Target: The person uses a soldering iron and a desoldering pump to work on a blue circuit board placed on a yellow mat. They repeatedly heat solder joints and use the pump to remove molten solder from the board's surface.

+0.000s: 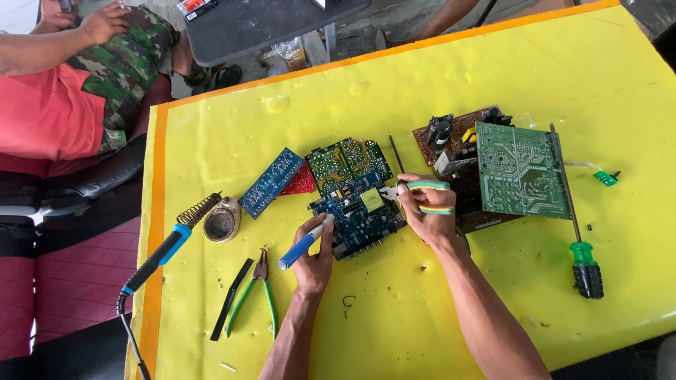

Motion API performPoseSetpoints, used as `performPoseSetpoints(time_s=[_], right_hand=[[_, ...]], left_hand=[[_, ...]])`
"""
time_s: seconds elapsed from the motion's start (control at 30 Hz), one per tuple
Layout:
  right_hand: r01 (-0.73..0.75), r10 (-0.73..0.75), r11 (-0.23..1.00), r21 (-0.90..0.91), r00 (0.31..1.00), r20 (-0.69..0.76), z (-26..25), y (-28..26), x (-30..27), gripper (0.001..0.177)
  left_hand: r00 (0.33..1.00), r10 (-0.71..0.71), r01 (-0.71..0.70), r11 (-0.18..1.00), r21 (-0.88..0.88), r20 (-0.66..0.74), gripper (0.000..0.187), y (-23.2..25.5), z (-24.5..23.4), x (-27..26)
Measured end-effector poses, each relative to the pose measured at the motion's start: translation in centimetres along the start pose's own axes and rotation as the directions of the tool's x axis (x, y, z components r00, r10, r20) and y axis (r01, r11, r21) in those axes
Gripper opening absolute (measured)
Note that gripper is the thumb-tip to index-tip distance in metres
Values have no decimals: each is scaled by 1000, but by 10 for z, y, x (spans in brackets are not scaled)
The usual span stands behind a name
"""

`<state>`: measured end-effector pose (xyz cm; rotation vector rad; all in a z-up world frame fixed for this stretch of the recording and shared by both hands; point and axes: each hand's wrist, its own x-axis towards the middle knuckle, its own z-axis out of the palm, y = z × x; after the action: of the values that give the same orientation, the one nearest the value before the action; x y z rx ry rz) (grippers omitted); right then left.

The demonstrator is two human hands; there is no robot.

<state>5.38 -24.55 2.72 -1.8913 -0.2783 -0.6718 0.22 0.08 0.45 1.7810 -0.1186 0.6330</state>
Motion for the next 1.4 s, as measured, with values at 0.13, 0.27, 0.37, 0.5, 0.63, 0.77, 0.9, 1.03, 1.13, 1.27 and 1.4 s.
performPoseSetpoints(time_s=[0.13, 0.27, 0.37, 0.5, 0.63, 0.77, 0.9, 1.03, 1.13, 1.27, 1.4], right_hand=[[3, -2, 1000, 12, 1000, -29, 5, 5, -4, 24], [-1, 1, 1000, -3, 1000, -14, 2, 7, -4, 24], [4, -3, 1000, 13, 1000, -18, 4, 7, -3, 23], [12, -11, 999, 43, 1000, -10, 7, -1, 1, 22], [4, -4, 1000, 0, 1000, -7, 3, -5, 1, 21], [36, -36, 999, 4, 999, -14, 7, 0, -1, 23], [77, -77, 996, 34, 997, -13, 1, -6, 1, 22], [113, -108, 988, 109, 993, -45, 10, 2, -10, 25], [73, -70, 965, 253, 997, -18, 22, -3, -20, 26], [85, -131, 939, 334, 985, 116, 42, -35, -28, 27], [161, -211, 963, 215, 950, 232, 52, -62, -21, 24]], left_hand=[[1000, 16, -16, 1000, 0, 3, 22, 6, 0, 2], [1000, 30, -30, 1000, -1, 7, 22, 7, 1, 2], [999, 36, -36, 999, 12, 1, 22, 6, 1, 2], [1000, 25, -25, 1000, 4, -13, 24, 3, 3, -1], [1000, 16, -17, 1000, -5, -23, 24, 3, 4, -1], [999, 32, -32, 999, -17, -20, 23, 3, 4, -1], [995, 54, -53, 999, 8, -80, 20, 5, 9, 2], [997, 50, -52, 998, -28, -53, 22, 4, 6, 0], [998, 47, -47, 999, -11, -48, 22, 3, 6, -1], [994, 87, -85, 996, 28, -70, 21, -2, 4, 1], [995, 75, -73, 997, 33, -71, 22, -4, 2, 2]])
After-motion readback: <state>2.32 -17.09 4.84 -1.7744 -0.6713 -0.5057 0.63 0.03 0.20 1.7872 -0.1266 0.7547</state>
